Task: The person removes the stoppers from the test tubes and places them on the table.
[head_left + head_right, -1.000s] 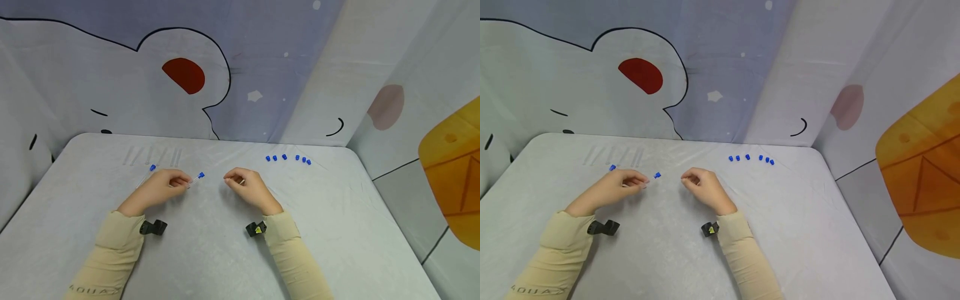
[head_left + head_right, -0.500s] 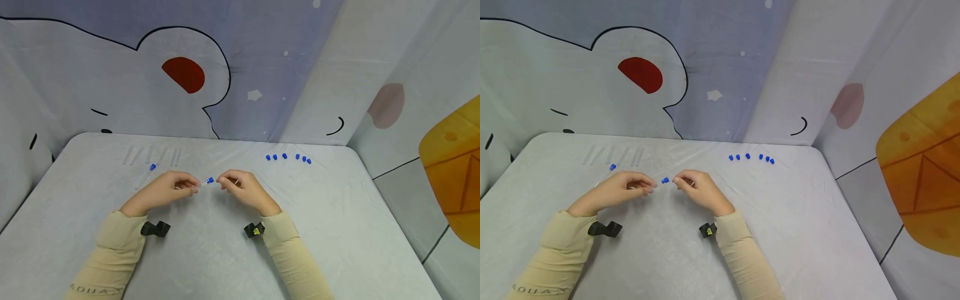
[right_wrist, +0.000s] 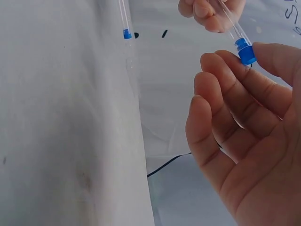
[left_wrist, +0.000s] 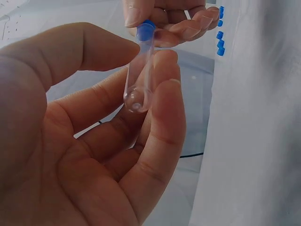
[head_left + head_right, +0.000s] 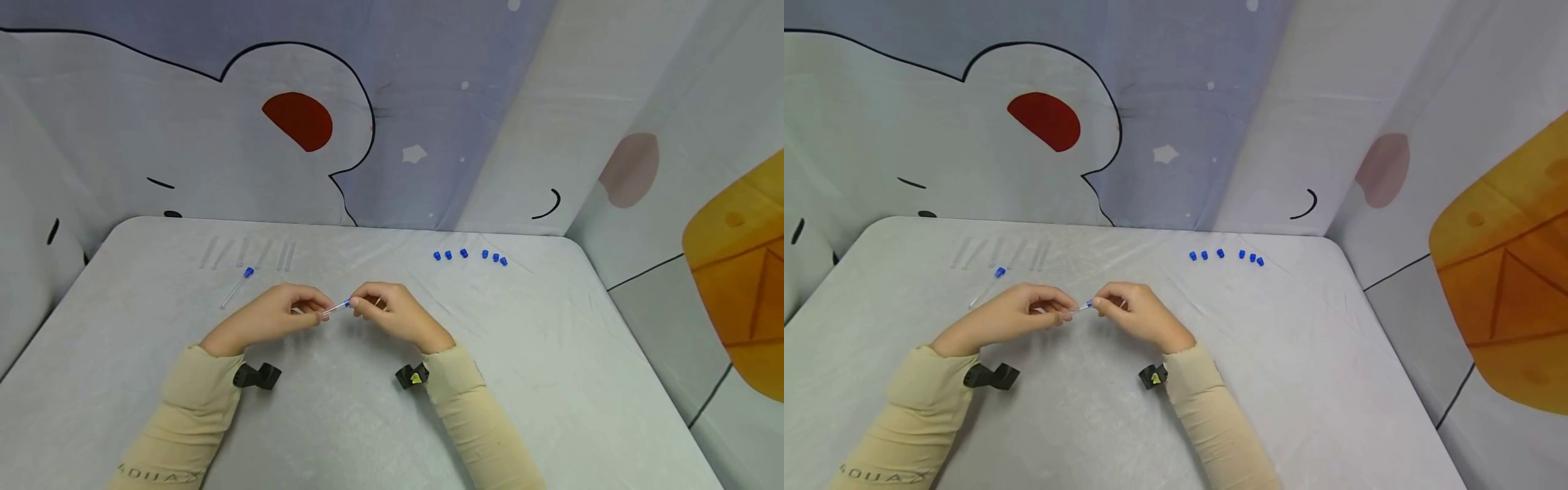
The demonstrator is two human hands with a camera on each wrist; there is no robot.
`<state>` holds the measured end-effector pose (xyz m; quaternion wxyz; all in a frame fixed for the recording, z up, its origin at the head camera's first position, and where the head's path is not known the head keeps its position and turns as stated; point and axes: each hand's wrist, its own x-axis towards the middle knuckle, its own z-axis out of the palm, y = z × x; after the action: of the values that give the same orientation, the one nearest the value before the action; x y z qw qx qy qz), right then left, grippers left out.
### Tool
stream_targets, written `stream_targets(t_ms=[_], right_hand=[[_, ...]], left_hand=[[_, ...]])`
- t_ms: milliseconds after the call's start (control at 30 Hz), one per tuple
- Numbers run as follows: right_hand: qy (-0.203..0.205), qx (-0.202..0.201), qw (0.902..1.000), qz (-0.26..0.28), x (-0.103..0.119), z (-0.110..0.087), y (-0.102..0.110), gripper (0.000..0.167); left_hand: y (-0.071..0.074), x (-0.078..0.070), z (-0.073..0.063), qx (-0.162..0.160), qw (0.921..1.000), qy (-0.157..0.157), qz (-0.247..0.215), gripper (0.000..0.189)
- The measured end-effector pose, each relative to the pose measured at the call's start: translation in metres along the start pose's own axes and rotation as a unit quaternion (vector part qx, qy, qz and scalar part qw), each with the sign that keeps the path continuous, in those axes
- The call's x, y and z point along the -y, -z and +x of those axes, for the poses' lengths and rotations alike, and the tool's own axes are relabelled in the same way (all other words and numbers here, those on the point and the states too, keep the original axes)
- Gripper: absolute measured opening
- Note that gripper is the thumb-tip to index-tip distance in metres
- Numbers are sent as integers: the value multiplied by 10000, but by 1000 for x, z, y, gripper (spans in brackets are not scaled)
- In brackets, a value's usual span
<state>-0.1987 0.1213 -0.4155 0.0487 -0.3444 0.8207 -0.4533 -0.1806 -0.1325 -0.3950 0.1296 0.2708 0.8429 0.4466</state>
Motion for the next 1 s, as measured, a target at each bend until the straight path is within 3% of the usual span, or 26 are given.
stream_targets(t_ms=[800, 1000], right_hand=[[-112, 138, 9958, 895, -4, -2, 1, 17], [-134, -25, 9979, 632, -4, -1, 0, 20]], left_hand=[[3, 3, -1, 239, 9996, -164, 76, 25], [2, 1, -1, 94, 9998, -88, 125, 25]])
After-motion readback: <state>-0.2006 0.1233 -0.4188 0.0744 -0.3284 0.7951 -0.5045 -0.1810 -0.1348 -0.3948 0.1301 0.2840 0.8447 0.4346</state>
